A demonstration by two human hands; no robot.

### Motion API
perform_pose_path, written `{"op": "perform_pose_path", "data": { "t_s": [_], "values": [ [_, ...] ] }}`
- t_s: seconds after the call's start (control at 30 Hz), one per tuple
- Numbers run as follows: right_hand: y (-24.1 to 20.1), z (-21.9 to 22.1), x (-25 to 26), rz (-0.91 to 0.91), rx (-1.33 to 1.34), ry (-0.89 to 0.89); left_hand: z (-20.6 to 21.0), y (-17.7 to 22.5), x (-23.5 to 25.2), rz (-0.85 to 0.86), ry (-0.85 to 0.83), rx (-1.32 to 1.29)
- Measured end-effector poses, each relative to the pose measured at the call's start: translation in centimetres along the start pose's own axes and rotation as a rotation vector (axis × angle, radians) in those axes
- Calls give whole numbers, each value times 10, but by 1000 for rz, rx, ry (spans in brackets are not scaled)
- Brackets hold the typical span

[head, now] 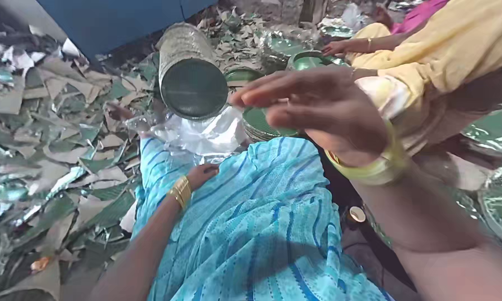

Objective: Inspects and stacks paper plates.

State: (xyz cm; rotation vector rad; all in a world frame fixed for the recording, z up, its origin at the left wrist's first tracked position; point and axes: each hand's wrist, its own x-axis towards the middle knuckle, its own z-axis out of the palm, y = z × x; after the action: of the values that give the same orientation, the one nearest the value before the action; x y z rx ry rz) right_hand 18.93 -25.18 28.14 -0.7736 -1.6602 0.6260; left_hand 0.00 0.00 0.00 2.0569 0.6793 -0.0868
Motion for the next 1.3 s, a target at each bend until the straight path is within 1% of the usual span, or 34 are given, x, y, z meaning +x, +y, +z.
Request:
{"op": "perform_pose_path", "data": {
  "t_s": [0.07, 0.1, 0.17, 0.27, 0.33, 0.43, 0.47, 0.53, 0.6, 0.67, 0.77, 0.83, 1.0, 1.07, 1.13, 1.17, 1.23, 1.3],
  "values": [
    [59, -18, 9, 231, -253, 85, -18, -1, 10, 13, 43, 33],
    [89, -29, 12, 356, -422, 89, -23, 3, 13, -14, 68, 47],
    [147, -50, 10, 624, -681, 26, -26, 16, 14, -90, 122, 70],
    [225, -73, -8, 956, -870, -54, -13, 8, 28, -129, 131, 78],
    [266, -78, -23, 1114, -956, -72, 4, -4, 40, -112, 93, 50],
    [307, -68, -38, 1241, -1142, -111, 23, -21, 54, -55, 35, 8],
    [316, -62, -41, 1256, -1210, -137, 21, -22, 56, -35, 13, -4],
    [334, -52, -49, 1221, -1322, -193, 11, -27, 58, -7, 0, -52],
    [352, -47, -51, 1211, -1400, -253, 1, -38, 61, 13, 11, -118],
    [372, -44, -48, 1234, -1483, -313, -9, -41, 63, 3, -6, -188],
    [396, -41, -41, 1300, -1554, -345, -16, -45, 67, 28, -54, -217],
    [401, -42, -37, 1305, -1558, -321, -18, -49, 71, 38, -79, -228],
    [405, -50, -20, 1356, -1545, -148, -21, -55, 73, 80, -123, -261],
    [399, -46, -11, 1375, -1516, -148, -20, -53, 69, 85, -178, -205],
    [400, -39, -6, 1356, -1543, -225, -15, -46, 60, 105, -257, -160],
    [406, -36, -5, 1314, -1590, -281, -13, -42, 56, 119, -315, -155],
    [421, -28, -5, 1237, -1649, -417, -8, -44, 53, 168, -371, -163],
    [434, -28, -12, 1245, -1703, -530, -8, -43, 51, 161, -406, -191]
  ]
}}
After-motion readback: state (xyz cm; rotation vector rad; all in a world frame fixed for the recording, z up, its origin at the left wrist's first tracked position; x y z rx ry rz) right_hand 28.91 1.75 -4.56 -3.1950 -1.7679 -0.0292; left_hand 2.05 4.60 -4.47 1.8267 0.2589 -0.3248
